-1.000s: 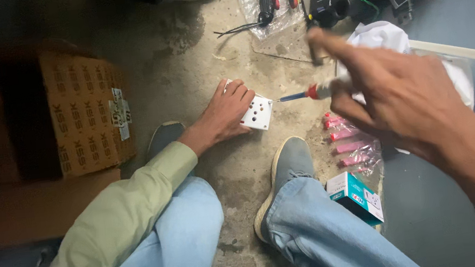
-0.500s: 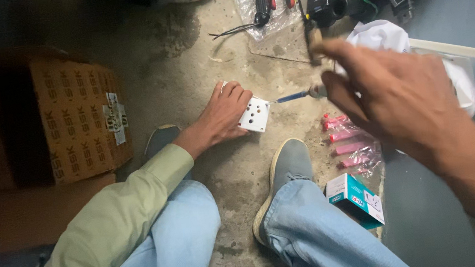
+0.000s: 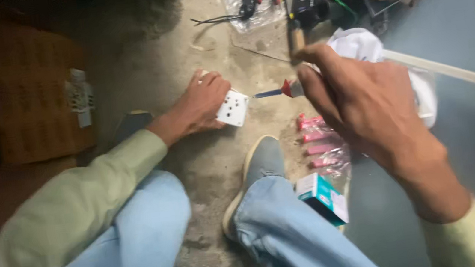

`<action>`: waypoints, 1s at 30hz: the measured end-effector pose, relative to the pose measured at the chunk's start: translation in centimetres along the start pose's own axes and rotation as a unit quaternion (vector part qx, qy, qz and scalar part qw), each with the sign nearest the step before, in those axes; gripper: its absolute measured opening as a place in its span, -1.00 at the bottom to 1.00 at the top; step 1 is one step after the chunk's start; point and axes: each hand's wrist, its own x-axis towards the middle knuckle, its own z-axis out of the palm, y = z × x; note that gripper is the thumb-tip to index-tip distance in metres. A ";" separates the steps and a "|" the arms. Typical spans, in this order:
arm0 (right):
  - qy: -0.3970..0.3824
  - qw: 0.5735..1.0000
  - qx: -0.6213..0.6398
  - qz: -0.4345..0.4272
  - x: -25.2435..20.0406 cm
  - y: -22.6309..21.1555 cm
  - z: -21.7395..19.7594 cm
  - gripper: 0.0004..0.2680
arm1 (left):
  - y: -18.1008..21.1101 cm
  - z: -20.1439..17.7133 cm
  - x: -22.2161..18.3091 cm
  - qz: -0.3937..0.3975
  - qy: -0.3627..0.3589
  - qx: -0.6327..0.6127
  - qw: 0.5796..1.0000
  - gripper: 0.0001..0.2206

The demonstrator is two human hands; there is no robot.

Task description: The person uses a screwdriver to unscrew and open a white plastic electrical switchboard on the floor.

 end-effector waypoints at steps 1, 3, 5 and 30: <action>0.003 1.000 0.007 0.001 0.2 -0.1 -0.3 -0.83 | 0.1 -0.2 0.1 0.001 -0.006 0.004 1.000 -0.24; -0.022 0.999 0.024 -0.014 0.4 0.0 -0.7 -0.55 | 0.5 -0.3 0.4 -0.017 -0.037 0.011 0.999 -0.20; -0.027 0.999 0.001 0.017 0.6 0.0 -0.3 -0.69 | 0.3 -0.5 0.5 -0.008 -0.039 0.022 0.999 -0.21; 0.006 0.993 -0.120 0.021 -0.5 1.9 0.8 -0.70 | 0.4 -0.9 0.4 -0.004 -0.034 0.003 0.999 -0.19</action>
